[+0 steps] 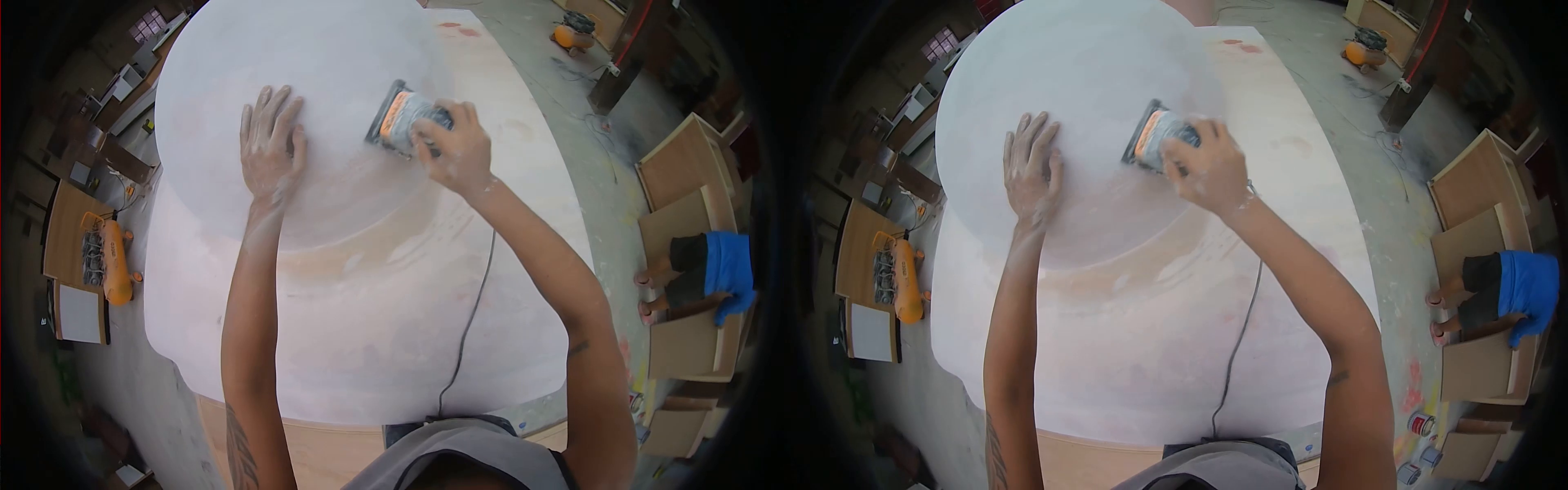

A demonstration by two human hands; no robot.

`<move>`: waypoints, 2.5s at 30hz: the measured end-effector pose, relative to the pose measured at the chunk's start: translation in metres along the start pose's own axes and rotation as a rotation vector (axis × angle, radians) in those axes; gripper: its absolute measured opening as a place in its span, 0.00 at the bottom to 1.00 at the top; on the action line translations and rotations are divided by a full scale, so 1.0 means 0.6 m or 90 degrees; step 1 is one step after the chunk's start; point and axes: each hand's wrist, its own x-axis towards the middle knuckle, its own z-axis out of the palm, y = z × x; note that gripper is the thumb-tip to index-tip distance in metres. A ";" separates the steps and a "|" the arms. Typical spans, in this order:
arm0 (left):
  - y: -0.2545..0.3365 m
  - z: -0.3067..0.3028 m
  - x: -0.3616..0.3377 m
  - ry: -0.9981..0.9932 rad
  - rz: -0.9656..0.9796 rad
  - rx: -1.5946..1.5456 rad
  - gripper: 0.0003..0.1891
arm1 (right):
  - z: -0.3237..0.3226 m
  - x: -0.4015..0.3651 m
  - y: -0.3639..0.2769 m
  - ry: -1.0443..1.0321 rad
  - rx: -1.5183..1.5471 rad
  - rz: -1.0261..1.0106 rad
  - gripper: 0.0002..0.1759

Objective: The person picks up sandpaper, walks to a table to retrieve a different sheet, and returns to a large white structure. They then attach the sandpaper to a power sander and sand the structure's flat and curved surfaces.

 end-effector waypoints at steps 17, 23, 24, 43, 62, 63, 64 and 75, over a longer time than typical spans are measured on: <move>-0.013 -0.013 0.001 -0.023 0.036 -0.192 0.25 | 0.003 0.054 -0.145 0.022 -0.038 0.005 0.08; -0.008 -0.029 -0.005 -0.064 0.030 -0.213 0.30 | -0.012 0.057 -0.178 -0.019 -0.055 -0.083 0.08; -0.020 -0.037 -0.011 -0.054 0.026 -0.208 0.30 | -0.015 0.052 -0.178 -0.025 -0.061 -0.091 0.08; -0.062 -0.168 -0.070 -0.274 -0.359 0.053 0.31 | -0.014 0.026 -0.241 -0.029 -0.048 -0.042 0.15; -0.169 -0.254 -0.023 -0.518 -0.258 0.158 0.45 | 0.040 0.083 -0.368 -0.081 0.047 -0.232 0.08; -0.198 -0.249 -0.018 -0.520 -0.253 0.161 0.45 | 0.041 0.082 -0.370 -0.079 0.047 -0.227 0.08; -0.219 -0.231 -0.010 -0.487 -0.315 0.141 0.52 | 0.038 0.076 -0.361 -0.065 0.025 -0.202 0.07; -0.234 -0.167 0.008 -0.466 -0.437 0.100 0.82 | 0.040 0.125 -0.251 0.067 -0.134 0.184 0.09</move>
